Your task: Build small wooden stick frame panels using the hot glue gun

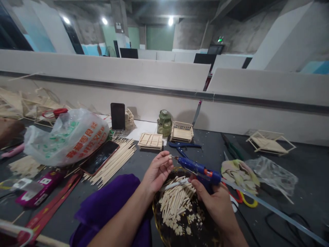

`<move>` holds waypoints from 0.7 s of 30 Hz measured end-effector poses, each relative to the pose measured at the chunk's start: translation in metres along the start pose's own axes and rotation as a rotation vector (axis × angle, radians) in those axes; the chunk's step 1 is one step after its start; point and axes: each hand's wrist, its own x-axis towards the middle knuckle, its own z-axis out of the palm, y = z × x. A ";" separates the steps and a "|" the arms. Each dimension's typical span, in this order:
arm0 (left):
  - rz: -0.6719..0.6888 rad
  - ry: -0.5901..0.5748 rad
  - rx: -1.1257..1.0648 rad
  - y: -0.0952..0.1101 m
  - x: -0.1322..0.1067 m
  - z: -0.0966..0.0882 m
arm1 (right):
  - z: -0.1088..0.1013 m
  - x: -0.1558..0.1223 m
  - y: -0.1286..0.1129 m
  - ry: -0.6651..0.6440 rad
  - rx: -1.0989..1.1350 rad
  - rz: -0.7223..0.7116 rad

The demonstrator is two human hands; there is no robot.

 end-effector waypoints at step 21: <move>-0.008 0.003 -0.004 -0.003 0.001 0.000 | 0.001 0.001 0.005 -0.004 -0.035 -0.053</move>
